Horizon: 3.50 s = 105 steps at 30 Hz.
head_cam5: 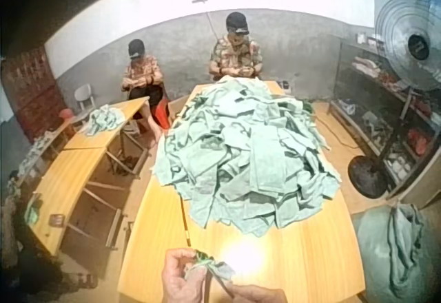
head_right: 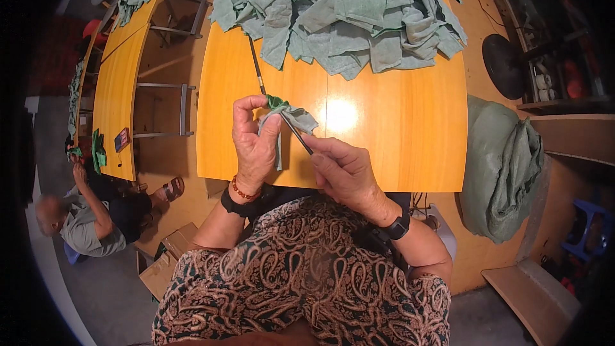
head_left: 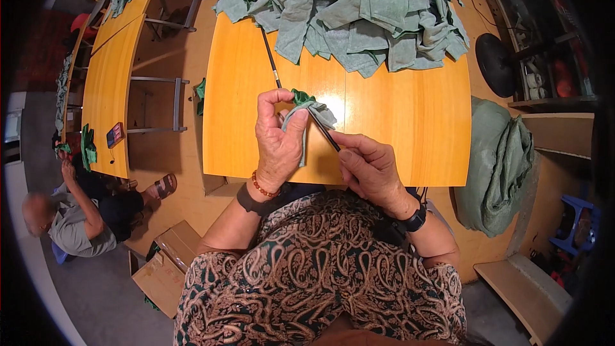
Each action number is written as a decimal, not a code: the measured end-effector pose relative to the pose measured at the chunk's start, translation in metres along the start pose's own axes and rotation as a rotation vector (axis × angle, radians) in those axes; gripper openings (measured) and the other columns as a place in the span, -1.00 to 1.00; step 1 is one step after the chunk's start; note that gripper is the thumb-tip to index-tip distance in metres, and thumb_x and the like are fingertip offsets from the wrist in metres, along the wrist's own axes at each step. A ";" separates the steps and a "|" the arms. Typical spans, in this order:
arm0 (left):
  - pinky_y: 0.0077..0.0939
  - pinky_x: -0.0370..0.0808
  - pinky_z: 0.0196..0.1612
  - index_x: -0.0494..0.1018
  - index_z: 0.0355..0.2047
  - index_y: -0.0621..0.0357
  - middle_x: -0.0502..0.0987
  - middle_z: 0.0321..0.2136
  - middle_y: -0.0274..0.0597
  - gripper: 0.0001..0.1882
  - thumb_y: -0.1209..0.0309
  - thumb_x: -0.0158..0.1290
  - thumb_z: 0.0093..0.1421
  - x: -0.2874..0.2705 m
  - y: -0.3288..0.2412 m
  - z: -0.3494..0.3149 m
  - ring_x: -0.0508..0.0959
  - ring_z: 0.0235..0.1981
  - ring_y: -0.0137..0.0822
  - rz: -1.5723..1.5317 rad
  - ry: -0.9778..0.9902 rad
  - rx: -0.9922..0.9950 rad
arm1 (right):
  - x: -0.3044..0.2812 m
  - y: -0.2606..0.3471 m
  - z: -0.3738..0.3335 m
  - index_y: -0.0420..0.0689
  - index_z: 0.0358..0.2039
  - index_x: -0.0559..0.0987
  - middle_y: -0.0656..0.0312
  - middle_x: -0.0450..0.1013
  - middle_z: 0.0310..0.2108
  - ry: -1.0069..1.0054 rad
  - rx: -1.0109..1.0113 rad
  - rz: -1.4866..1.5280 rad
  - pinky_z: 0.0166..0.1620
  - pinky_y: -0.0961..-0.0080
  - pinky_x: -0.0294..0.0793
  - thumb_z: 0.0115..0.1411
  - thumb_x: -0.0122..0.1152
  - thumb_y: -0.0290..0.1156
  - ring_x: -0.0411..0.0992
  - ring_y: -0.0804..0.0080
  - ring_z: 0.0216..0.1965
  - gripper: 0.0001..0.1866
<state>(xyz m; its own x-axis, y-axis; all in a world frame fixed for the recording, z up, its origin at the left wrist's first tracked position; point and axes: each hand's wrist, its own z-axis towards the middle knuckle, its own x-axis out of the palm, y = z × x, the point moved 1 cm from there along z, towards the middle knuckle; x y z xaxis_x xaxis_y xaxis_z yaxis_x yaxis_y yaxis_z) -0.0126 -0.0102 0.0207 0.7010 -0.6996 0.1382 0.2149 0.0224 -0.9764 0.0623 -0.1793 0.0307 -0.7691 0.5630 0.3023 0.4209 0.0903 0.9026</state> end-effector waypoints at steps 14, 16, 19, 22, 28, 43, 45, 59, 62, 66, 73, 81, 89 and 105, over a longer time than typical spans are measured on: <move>-0.72 0.41 -0.21 0.37 -0.21 0.18 0.45 -0.38 -0.41 -0.88 0.60 0.05 0.27 -0.017 -0.005 0.013 0.43 -0.36 -0.62 -0.171 -0.002 -0.145 | -0.028 0.026 -0.026 -0.18 0.10 0.52 0.39 0.37 -0.64 -0.005 0.029 0.014 -0.68 0.77 0.16 0.31 0.05 -0.61 0.20 0.76 -0.75 -0.65; -0.73 0.41 -0.21 0.37 -0.21 0.18 0.47 -0.38 -0.41 -0.88 0.59 0.05 0.27 -0.015 -0.006 0.012 0.44 -0.36 -0.62 -0.209 0.044 -0.187 | -0.033 0.026 -0.023 -0.19 0.09 0.53 0.38 0.37 -0.65 0.031 0.045 0.027 -0.70 0.78 0.14 0.30 0.04 -0.62 0.18 0.76 -0.77 -0.64; -0.71 0.44 -0.19 0.36 -0.20 0.18 0.50 -0.36 -0.37 -0.89 0.59 0.02 0.29 -0.021 -0.003 0.013 0.48 -0.33 -0.60 -0.200 0.091 -0.204 | -0.030 0.028 -0.023 -0.19 0.08 0.54 0.38 0.36 -0.66 0.081 0.084 -0.033 -0.70 0.78 0.14 0.30 0.04 -0.62 0.18 0.77 -0.77 -0.65; -0.65 0.48 -0.15 0.34 -0.19 0.19 0.54 -0.33 -0.29 -0.90 0.60 -0.02 0.30 -0.019 -0.008 0.013 0.54 -0.28 -0.54 -0.215 0.124 -0.226 | -0.027 0.031 -0.020 -0.19 0.08 0.54 0.38 0.35 -0.67 0.097 0.085 -0.020 -0.69 0.78 0.15 0.32 0.03 -0.60 0.18 0.77 -0.76 -0.66; -0.51 0.59 -0.17 0.29 -0.18 0.18 0.57 -0.31 -0.15 -0.90 0.61 -0.09 0.33 -0.018 -0.012 0.010 0.62 -0.24 -0.39 -0.238 0.171 -0.236 | -0.025 0.033 -0.019 -0.18 0.09 0.54 0.40 0.35 -0.66 0.093 0.137 -0.044 -0.66 0.77 0.16 0.33 0.05 -0.54 0.19 0.77 -0.73 -0.67; -0.70 0.31 -0.37 0.27 -0.25 0.15 0.37 -0.49 -0.43 -0.90 0.61 -0.05 0.30 -0.011 0.000 -0.009 0.34 -0.45 -0.62 0.100 0.243 -0.035 | -0.012 0.018 -0.016 -0.21 0.07 0.55 0.45 0.36 -0.61 -0.006 -0.006 -0.136 -0.50 0.74 0.28 0.31 0.07 -0.59 0.28 0.76 -0.57 -0.67; -0.65 0.46 -0.27 0.24 -0.20 0.13 0.46 -0.43 -0.36 -0.88 0.59 -0.05 0.32 -0.004 0.009 -0.012 0.48 -0.38 -0.57 -0.046 0.168 -0.105 | -0.003 0.003 -0.007 -0.21 0.08 0.53 0.44 0.35 -0.62 -0.018 -0.089 -0.107 -0.55 0.74 0.26 0.32 0.05 -0.58 0.26 0.76 -0.61 -0.67; -0.75 0.37 -0.32 0.25 -0.20 0.13 0.46 -0.40 -0.38 -0.91 0.59 -0.10 0.35 -0.011 0.005 0.004 0.40 -0.41 -0.65 -0.166 0.094 -0.177 | -0.023 0.030 -0.024 -0.20 0.11 0.51 0.36 0.35 -0.67 0.047 0.196 -0.008 -0.72 0.76 0.10 0.36 0.03 -0.52 0.16 0.74 -0.77 -0.67; -0.74 0.38 -0.29 0.27 -0.21 0.16 0.46 -0.40 -0.37 -0.92 0.59 -0.10 0.35 -0.014 0.003 0.006 0.41 -0.40 -0.63 -0.065 0.139 -0.096 | -0.025 0.024 -0.022 -0.21 0.10 0.51 0.37 0.34 -0.67 0.045 0.176 0.023 -0.70 0.76 0.11 0.36 0.02 -0.53 0.17 0.75 -0.76 -0.68; -0.73 0.39 -0.26 0.27 -0.22 0.19 0.48 -0.41 -0.33 -0.95 0.57 -0.09 0.36 -0.015 0.002 0.006 0.45 -0.37 -0.60 -0.022 0.231 -0.039 | -0.022 0.021 -0.020 -0.22 0.10 0.52 0.39 0.32 -0.67 0.035 0.168 0.021 -0.69 0.75 0.12 0.36 0.02 -0.54 0.18 0.74 -0.74 -0.68; -0.67 0.44 -0.26 0.26 -0.22 0.18 0.48 -0.45 -0.30 -0.94 0.57 -0.08 0.36 -0.008 0.008 -0.007 0.48 -0.39 -0.56 -0.104 0.324 -0.181 | -0.026 0.021 -0.010 -0.24 0.06 0.53 0.42 0.31 -0.67 0.111 0.139 0.104 -0.67 0.74 0.14 0.35 0.03 -0.54 0.19 0.74 -0.71 -0.70; -0.67 0.45 -0.35 0.24 -0.21 0.19 0.46 -0.47 -0.29 -0.91 0.58 -0.08 0.34 0.003 0.007 -0.018 0.48 -0.45 -0.54 -0.156 0.129 -0.232 | -0.002 -0.007 0.013 -0.23 0.06 0.51 0.40 0.35 -0.63 0.035 -0.023 0.106 -0.66 0.74 0.14 0.34 0.04 -0.52 0.19 0.76 -0.70 -0.70; -0.68 0.44 -0.40 0.27 -0.23 0.22 0.46 -0.50 -0.28 -0.92 0.60 -0.07 0.30 -0.014 0.007 0.002 0.46 -0.51 -0.55 -0.034 -0.019 -0.176 | -0.020 0.026 -0.021 -0.24 0.09 0.49 0.37 0.35 -0.68 0.044 0.237 0.002 -0.70 0.75 0.10 0.35 0.02 -0.52 0.18 0.74 -0.75 -0.68; -0.66 0.46 -0.34 0.30 -0.23 0.23 0.45 -0.48 -0.30 -0.94 0.58 -0.05 0.31 -0.014 0.007 -0.002 0.48 -0.47 -0.53 -0.080 0.144 -0.196 | -0.019 0.013 -0.017 -0.21 0.08 0.53 0.38 0.30 -0.71 0.005 0.206 0.115 -0.76 0.76 -0.01 0.36 0.01 -0.52 0.08 0.76 -0.82 -0.69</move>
<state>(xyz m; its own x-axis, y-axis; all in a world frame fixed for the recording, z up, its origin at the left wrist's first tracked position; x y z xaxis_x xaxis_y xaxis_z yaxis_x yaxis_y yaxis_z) -0.0226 -0.0021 0.0118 0.5804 -0.7881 0.2049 0.1196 -0.1664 -0.9788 0.0741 -0.2028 0.0424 -0.7129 0.5749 0.4015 0.5945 0.1917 0.7809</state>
